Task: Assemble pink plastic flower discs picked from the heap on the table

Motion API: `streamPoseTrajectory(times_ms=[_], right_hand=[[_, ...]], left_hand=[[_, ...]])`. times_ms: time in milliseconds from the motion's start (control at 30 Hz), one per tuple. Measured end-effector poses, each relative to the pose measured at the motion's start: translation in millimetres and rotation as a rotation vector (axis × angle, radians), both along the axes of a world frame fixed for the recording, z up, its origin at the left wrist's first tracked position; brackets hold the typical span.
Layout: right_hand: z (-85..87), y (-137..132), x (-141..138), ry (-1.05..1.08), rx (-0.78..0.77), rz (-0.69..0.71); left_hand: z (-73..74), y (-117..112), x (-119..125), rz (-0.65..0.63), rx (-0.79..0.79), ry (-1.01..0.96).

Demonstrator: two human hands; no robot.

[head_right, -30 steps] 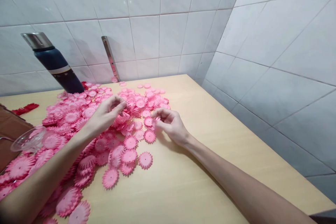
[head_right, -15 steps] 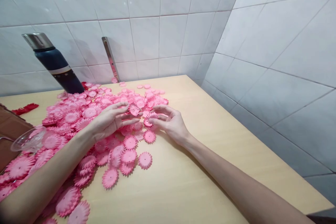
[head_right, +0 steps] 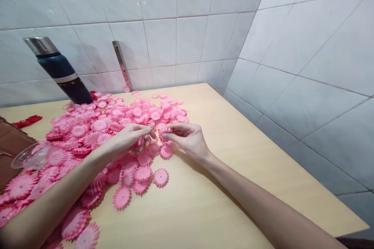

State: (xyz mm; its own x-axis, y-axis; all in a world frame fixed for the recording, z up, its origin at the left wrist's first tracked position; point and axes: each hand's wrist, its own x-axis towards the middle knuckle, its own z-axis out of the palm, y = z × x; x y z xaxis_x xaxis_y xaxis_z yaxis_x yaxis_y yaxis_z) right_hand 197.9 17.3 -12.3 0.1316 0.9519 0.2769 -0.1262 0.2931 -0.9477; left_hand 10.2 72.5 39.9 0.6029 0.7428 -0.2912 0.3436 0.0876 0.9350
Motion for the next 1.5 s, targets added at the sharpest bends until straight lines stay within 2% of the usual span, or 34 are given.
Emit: streamPoseTrajectory(times_ms=[100, 167, 333, 467, 567, 700, 1100, 1167, 1233, 1300, 1367, 1433, 1500], right_hand=[[-1.8, 1.6, 1.3, -0.169, 0.169, 0.012], [-1.8, 2.1, 2.4, -0.253, 0.197, 0.007], [1.7, 0.1, 1.9, -0.145, 0.004, 0.142], [3.2, -1.8, -0.7, -0.066, -0.137, 0.142], [2.3, -1.5, -0.2, -0.064, -0.173, 0.108], [1.2, -0.9, 1.9, -0.086, -0.123, 0.078], [0.5, -2.1, 1.6, -0.107, -0.122, 0.171], [-0.3, -2.8, 2.1, -0.077, -0.131, 0.183], [-1.2, -2.5, 2.4, -0.022, -0.143, 0.200], [-2.1, -0.3, 3.5, -0.004, -0.129, 0.121], [-2.9, 3.8, 6.6, -0.018, -0.091, -0.040], [-3.3, 8.2, 11.7, -0.049, -0.058, -0.204], [-2.7, 10.7, 16.5, -0.132, -0.040, -0.270]], left_hand=[[-1.0, -1.6, 1.0, -0.073, 0.108, 0.071], [0.3, -2.6, 2.2, -0.066, 0.162, 0.098], [3.0, -7.8, 5.9, 0.010, 0.356, 0.093], [5.6, -13.1, 9.3, -0.015, 0.458, 0.045], [7.5, -14.0, 10.2, 0.001, 0.481, 0.050], [8.7, -14.2, 10.3, -0.019, 0.449, 0.080], [11.4, -21.0, 12.3, -0.120, 0.363, 0.025], [12.9, -19.9, 11.7, -0.075, 0.416, 0.047], [14.2, -16.2, 9.6, 0.045, 0.499, 0.053], [15.3, -10.7, 5.8, 0.186, 0.582, 0.029], [15.8, -5.4, 1.8, 0.275, 0.634, 0.023], [15.5, -2.8, -0.5, 0.290, 0.661, 0.033], [13.9, -3.8, -0.2, 0.253, 0.698, 0.021]])
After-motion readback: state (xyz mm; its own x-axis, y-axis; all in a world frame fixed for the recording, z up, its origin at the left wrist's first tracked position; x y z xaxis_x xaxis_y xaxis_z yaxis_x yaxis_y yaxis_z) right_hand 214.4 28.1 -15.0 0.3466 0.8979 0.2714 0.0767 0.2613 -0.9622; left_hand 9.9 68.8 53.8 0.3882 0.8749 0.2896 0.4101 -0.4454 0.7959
